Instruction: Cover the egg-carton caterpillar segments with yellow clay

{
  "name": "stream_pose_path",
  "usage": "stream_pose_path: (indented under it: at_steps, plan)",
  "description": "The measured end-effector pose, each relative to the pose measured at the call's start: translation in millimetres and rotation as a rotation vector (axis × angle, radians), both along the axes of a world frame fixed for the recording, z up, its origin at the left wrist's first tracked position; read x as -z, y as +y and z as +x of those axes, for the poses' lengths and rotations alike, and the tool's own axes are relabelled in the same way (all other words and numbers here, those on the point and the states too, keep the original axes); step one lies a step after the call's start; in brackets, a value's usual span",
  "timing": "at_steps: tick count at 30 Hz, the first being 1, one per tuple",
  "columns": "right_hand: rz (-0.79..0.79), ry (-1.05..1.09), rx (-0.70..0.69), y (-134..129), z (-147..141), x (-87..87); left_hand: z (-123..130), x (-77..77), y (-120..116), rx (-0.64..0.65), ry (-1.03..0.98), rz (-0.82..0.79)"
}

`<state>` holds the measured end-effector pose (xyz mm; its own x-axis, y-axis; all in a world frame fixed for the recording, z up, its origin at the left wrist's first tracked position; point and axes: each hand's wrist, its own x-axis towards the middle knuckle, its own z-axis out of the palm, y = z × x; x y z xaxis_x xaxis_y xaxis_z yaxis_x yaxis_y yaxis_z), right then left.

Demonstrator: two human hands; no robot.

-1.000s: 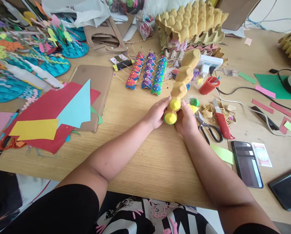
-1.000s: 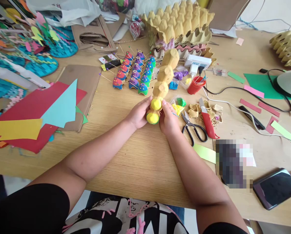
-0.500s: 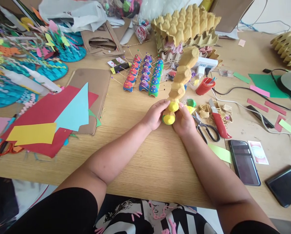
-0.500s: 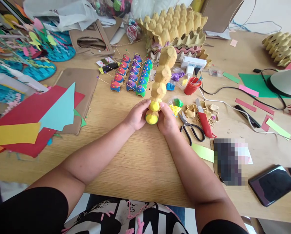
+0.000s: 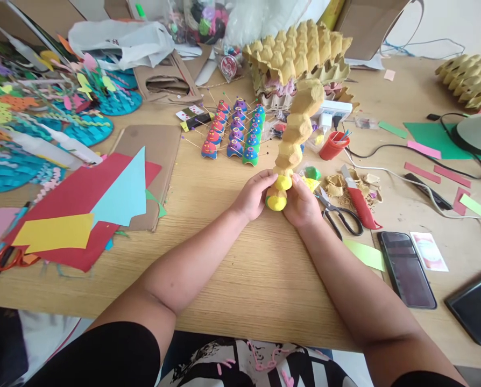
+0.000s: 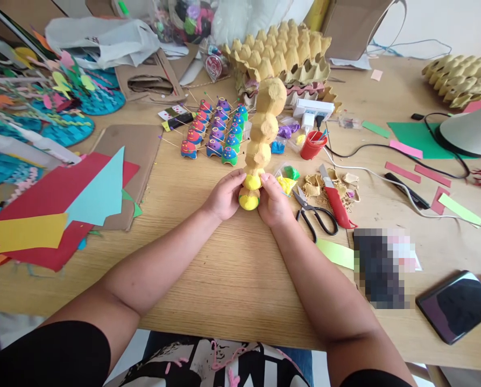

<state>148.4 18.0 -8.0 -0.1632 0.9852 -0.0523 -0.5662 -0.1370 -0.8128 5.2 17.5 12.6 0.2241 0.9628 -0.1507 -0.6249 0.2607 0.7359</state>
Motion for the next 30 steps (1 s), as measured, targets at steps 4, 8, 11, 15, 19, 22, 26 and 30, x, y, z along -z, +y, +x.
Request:
stream_pose_path:
  at_steps: [4, 8, 11, 15, 19, 22, 26, 30]
  plan:
    - [0.011, 0.007, -0.010, 0.1, -0.1, 1.6, 0.7, -4.6, -0.9, -0.018, 0.039, -0.019]
    - [0.012, -0.003, -0.004, 0.1, -0.7, 1.8, 0.7, -8.3, -1.5, -0.006, 0.045, -0.027]
    - [0.006, -0.004, -0.004, -0.3, -1.7, -0.4, 0.1, -9.0, -1.4, -0.014, 0.032, -0.041]
    - [0.003, -0.009, -0.035, -0.8, -2.2, -3.3, -1.4, -7.7, -0.3, -0.025, 0.052, -0.067]
    - [0.009, -0.001, -0.015, -0.5, -1.7, -1.9, -2.5, -6.5, 1.0, -0.017, 0.053, -0.077]
    - [0.007, 0.005, -0.012, -0.2, -1.9, -0.7, -3.2, -5.9, 1.6, -0.008, 0.056, -0.080]
    - [0.004, 0.000, -0.042, 0.2, -3.2, -3.2, -3.9, -4.7, 2.4, -0.004, 0.044, -0.080]
    - [-0.006, 0.008, -0.075, 0.6, -3.9, -5.4, -3.2, -3.1, 3.6, -0.002, 0.046, -0.072]
